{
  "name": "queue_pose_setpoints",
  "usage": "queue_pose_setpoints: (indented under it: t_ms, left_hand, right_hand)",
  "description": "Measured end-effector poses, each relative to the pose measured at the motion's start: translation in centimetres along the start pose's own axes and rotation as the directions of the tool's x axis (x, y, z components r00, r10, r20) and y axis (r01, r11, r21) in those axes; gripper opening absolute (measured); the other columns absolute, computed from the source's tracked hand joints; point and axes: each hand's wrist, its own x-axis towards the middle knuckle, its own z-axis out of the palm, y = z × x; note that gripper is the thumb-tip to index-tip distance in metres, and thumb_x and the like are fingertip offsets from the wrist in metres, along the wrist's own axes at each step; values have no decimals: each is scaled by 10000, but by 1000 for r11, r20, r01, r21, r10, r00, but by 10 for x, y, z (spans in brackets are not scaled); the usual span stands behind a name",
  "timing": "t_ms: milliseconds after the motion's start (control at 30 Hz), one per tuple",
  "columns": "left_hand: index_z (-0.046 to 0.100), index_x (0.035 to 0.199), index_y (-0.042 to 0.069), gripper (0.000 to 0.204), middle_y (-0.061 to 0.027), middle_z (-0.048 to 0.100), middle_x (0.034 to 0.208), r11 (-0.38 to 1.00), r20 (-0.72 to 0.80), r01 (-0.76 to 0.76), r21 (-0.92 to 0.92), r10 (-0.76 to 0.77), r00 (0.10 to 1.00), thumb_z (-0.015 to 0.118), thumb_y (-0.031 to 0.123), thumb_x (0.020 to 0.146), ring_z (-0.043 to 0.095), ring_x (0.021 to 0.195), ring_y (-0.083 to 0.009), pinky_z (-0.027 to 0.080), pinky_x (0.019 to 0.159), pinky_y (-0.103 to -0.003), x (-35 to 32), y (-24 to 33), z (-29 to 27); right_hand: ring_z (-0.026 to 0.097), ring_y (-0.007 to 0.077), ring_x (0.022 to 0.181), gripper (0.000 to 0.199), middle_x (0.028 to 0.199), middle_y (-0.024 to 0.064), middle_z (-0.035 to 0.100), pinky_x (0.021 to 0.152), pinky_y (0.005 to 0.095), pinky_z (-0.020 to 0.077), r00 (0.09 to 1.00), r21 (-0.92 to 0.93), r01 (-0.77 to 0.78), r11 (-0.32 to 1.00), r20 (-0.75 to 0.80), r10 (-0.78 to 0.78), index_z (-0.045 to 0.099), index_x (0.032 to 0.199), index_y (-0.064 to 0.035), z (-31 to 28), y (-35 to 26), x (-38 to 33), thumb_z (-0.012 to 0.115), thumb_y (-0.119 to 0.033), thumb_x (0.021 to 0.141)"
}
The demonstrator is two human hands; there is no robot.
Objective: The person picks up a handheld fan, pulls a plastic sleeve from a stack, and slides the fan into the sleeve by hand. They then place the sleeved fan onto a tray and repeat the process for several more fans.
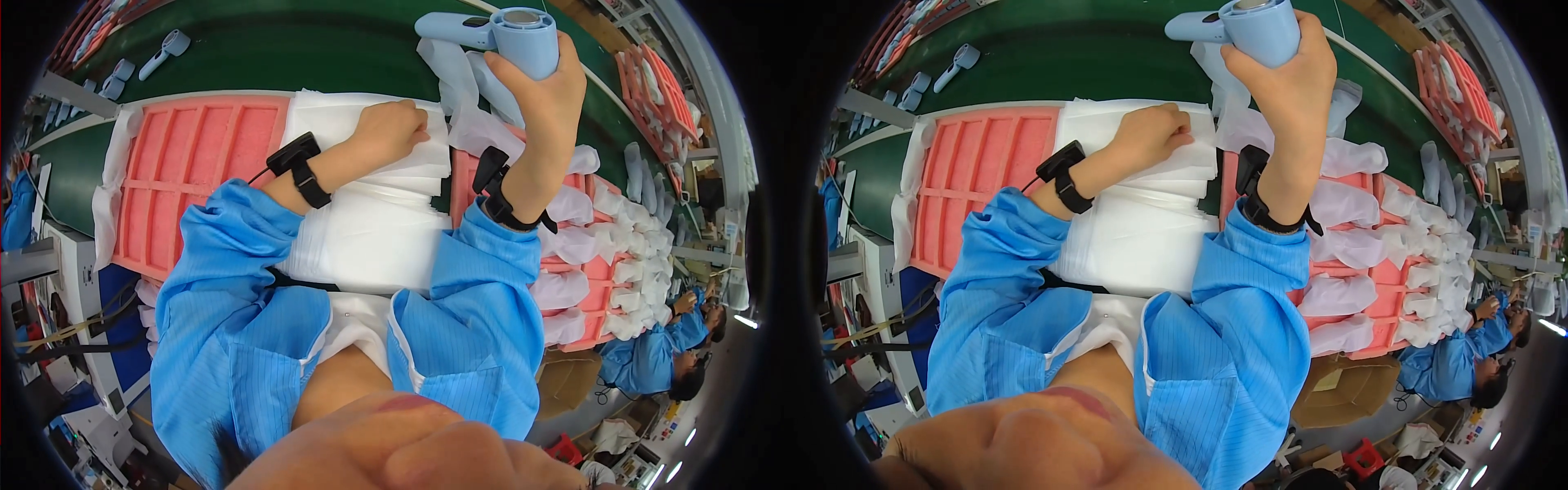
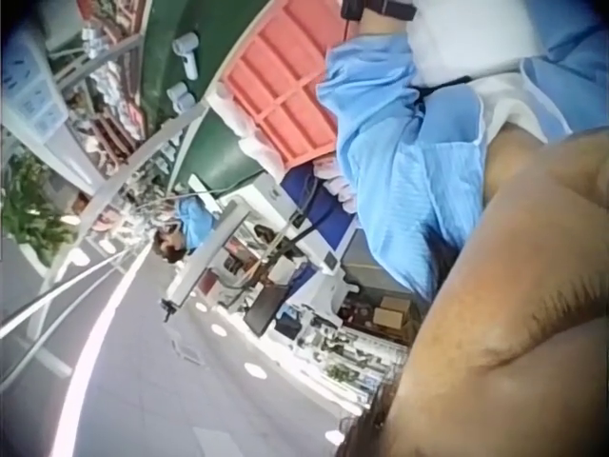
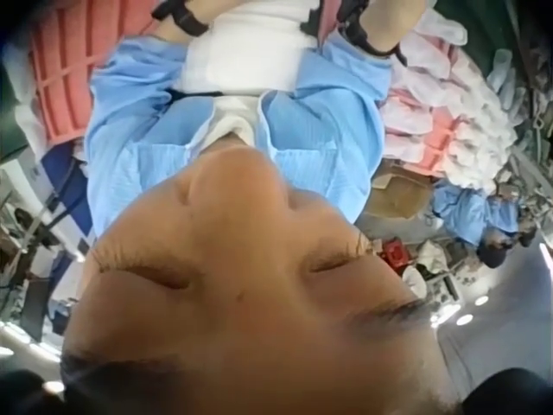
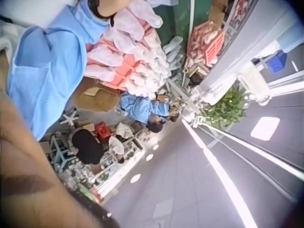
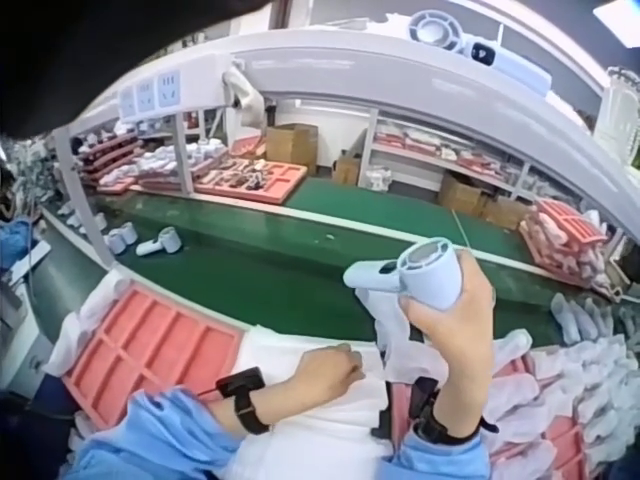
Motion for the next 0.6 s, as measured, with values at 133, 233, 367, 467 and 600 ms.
queue_pose_setpoints:
  t_ms: [133,233,367,467,600]
  left_hand:
    - [642,853,25,239,-49,625,749,882,-74,2,-472,-42,996,721,235,771,578,626,-165,442,552,-310,-1,-18,-31]
    - [647,876,23,202,-13,612,729,738,-31,74,-671,-127,991,707,200,799,529,608,-97,407,534,-254,-8,-25,-67]
    - [647,887,26,161,23,587,727,603,-59,74,-794,-198,978,686,174,837,491,614,-38,381,532,-201,-15,-11,-107]
    - [645,897,30,147,26,582,737,557,-124,24,-830,-227,966,670,169,856,490,628,-35,383,546,-192,-19,-7,-118]
    - [640,927,38,140,12,590,752,482,-231,-61,-874,-303,924,648,166,873,505,651,-57,403,585,-199,-20,-9,-118]
  right_hand:
    - [603,214,754,517,882,108,607,694,316,486,992,66,-29,997,127,20,564,1023,0,-20,-4,-4,761,-172,577]
    - [560,133,747,531,884,54,598,696,273,466,971,176,-113,978,229,71,563,1036,-20,-37,-8,-7,773,-177,575]
    - [573,136,768,534,885,45,611,708,271,470,940,236,-24,971,337,-59,565,1049,-23,-33,-9,-11,768,-148,571]
    - [579,135,781,526,882,44,619,715,272,472,909,261,12,965,399,-120,564,1045,-25,-12,-13,-12,765,-128,570]
    - [582,134,834,515,923,42,623,763,279,465,860,272,31,962,483,-164,554,1047,-25,12,-21,-13,761,-95,581]
